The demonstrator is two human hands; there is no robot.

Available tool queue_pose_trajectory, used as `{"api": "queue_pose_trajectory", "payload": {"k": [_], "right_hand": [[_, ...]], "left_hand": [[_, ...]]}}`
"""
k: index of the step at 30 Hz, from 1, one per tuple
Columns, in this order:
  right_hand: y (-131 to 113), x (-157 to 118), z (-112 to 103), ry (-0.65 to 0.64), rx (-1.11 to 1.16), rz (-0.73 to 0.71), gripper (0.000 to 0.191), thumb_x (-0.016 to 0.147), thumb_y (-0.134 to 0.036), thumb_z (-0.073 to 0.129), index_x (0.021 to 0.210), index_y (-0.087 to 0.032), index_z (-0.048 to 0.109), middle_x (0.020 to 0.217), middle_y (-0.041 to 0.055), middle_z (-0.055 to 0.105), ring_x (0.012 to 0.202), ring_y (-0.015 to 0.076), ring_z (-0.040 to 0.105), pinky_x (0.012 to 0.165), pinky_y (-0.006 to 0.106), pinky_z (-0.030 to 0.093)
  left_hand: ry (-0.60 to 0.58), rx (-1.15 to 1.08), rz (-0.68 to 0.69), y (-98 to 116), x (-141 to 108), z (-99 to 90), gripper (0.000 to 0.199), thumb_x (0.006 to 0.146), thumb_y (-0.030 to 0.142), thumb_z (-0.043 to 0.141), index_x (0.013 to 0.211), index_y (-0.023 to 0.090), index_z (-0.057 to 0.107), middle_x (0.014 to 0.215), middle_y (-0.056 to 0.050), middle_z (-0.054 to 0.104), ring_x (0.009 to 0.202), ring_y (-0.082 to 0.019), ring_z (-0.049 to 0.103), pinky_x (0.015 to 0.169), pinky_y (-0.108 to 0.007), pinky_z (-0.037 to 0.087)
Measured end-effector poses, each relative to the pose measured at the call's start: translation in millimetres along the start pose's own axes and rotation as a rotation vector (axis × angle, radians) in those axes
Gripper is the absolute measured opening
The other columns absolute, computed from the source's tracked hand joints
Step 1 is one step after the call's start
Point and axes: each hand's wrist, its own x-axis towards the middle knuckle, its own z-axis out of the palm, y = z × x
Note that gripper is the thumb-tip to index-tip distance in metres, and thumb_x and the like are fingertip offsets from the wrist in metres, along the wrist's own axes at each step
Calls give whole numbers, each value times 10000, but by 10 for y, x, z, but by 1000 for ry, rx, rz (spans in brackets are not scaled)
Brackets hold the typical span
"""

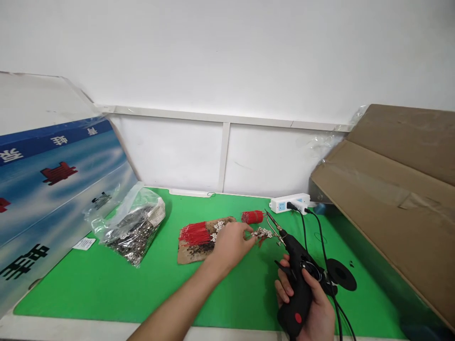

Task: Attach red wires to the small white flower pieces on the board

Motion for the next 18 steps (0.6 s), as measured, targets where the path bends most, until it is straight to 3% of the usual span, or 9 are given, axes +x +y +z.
{"api": "queue_pose_trajectory", "payload": {"k": [3, 4, 6, 9, 11, 14, 16, 18], "right_hand": [[3, 15, -4, 6, 2, -13, 345, 871, -389, 734, 1111, -143, 755, 1006, 79, 646, 617, 101, 354, 484, 241, 410], [5, 18, -3, 10, -4, -15, 346, 870, -388, 734, 1111, -140, 757, 1010, 80, 651, 616, 102, 353, 481, 242, 412], [10, 20, 3, 18, -32, -12, 355, 865, -387, 738, 1118, -137, 760, 1035, 89, 659, 618, 105, 357, 481, 246, 420], [15, 15, 21, 37, -88, 12, 375, 854, -396, 747, 1124, -136, 765, 1049, 98, 662, 624, 110, 365, 476, 245, 422], [18, 13, 36, 57, -116, 25, 378, 838, -398, 761, 1112, -138, 771, 1033, 102, 661, 623, 111, 367, 471, 242, 421], [15, 16, 66, 87, -142, 16, 362, 815, -406, 779, 1080, -160, 784, 1011, 105, 661, 609, 112, 361, 465, 246, 423], [10, 17, 90, 105, -158, 13, 361, 799, -414, 788, 1067, -173, 789, 1015, 110, 663, 598, 113, 356, 457, 250, 421], [8, 13, 113, 131, -173, 12, 378, 771, -420, 800, 1054, -169, 792, 1002, 115, 660, 591, 111, 354, 445, 248, 411]], "left_hand": [[-36, 72, 91, -76, -58, -64, 166, 856, 352, 701, 934, 219, 763, 788, -28, 672, 742, -184, 584, 628, -283, 297], [-8, 41, 100, -140, -105, -134, 164, 869, 340, 688, 978, 236, 755, 837, -14, 677, 769, -170, 584, 646, -271, 308], [14, 39, 85, -304, -198, -332, 153, 884, 371, 672, 857, 230, 725, 795, 2, 643, 738, -147, 547, 644, -260, 297], [37, 124, 32, -568, -271, -654, 520, 953, 532, 566, 603, 155, 483, 576, 6, 460, 566, -111, 366, 595, -277, 225], [25, 146, 47, -703, -271, -797, 590, 993, 530, 481, 564, 144, 362, 530, 8, 355, 532, -103, 296, 588, -286, 209], [29, 129, 91, -806, -239, -847, 441, 971, 449, 520, 643, 156, 507, 641, -2, 502, 601, -114, 423, 613, -279, 269], [16, 118, 118, -820, -221, -790, 245, 937, 374, 567, 819, 180, 656, 783, -20, 598, 707, -141, 517, 655, -279, 319], [-6, 154, 142, -819, -214, -696, 190, 927, 344, 587, 964, 209, 715, 864, -37, 630, 799, -172, 562, 697, -290, 348]]}}
